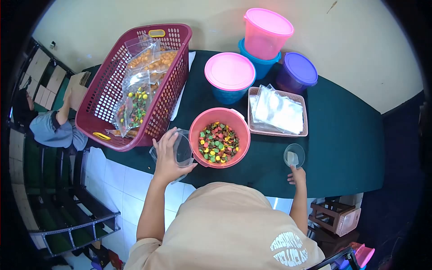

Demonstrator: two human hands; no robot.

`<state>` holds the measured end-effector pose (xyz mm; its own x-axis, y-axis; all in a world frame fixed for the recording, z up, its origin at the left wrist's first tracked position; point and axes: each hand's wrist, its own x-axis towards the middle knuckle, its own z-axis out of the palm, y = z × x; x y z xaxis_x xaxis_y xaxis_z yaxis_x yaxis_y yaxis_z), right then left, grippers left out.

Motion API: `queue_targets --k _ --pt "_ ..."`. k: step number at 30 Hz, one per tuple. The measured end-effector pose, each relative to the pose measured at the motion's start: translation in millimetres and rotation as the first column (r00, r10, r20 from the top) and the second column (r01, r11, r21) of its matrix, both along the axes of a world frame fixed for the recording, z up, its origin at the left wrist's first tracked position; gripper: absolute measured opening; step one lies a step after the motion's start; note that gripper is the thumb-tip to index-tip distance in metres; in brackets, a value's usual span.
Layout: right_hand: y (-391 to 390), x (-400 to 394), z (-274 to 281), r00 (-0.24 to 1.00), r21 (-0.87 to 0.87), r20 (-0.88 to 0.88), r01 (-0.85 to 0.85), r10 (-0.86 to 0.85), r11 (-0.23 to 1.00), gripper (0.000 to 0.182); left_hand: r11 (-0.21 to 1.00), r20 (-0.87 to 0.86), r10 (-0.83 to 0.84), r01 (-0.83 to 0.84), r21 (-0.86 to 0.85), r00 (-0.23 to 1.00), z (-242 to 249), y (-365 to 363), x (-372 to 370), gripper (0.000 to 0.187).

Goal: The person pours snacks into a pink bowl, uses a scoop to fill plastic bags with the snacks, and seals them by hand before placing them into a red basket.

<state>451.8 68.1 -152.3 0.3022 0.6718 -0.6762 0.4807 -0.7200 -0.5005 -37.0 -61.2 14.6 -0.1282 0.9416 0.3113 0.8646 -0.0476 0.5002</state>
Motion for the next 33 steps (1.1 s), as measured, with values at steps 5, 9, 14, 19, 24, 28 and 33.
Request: queue_targets --k 5,9,14,19,24,28,33 --pt "-5.9 18.3 6.0 0.998 0.06 -0.039 -0.049 0.052 0.997 0.033 0.997 0.001 0.077 -0.076 -0.006 0.997 -2.2 -11.2 7.6 0.109" --pt "-6.6 -29.2 108.5 0.912 0.52 0.277 -0.408 0.304 0.75 0.028 0.991 0.013 0.133 -0.132 -0.011 0.991 -2.6 -23.2 9.2 0.11" --pt "-7.4 -151.8 218.2 0.591 0.377 0.525 -0.807 0.612 0.455 0.022 0.986 -0.02 0.156 -0.157 -0.056 0.988 -6.0 -28.2 7.7 0.117" --pt "20.0 -251.0 167.9 0.155 0.16 0.699 -0.985 0.698 0.058 0.014 0.994 0.004 0.093 -0.093 -0.049 0.996 -0.5 -23.8 0.0 0.116" --pt "36.3 -297.0 133.0 -0.034 -0.066 0.717 -0.998 0.697 0.019 0.014 0.998 0.036 0.037 -0.036 -0.049 0.999 -6.9 -22.2 -19.0 0.116" --pt "33.6 -302.9 120.6 -0.155 -0.257 0.581 -0.966 0.799 0.0 0.018 0.995 0.06 -0.006 0.012 -0.098 0.998 -13.0 -20.1 -34.1 0.113" --pt "32.6 -299.3 139.2 -0.043 -0.139 0.546 -0.99 0.837 0.04 0.027 0.991 0.073 -0.066 0.074 -0.111 0.995 -17.7 -11.5 -45.3 0.11"
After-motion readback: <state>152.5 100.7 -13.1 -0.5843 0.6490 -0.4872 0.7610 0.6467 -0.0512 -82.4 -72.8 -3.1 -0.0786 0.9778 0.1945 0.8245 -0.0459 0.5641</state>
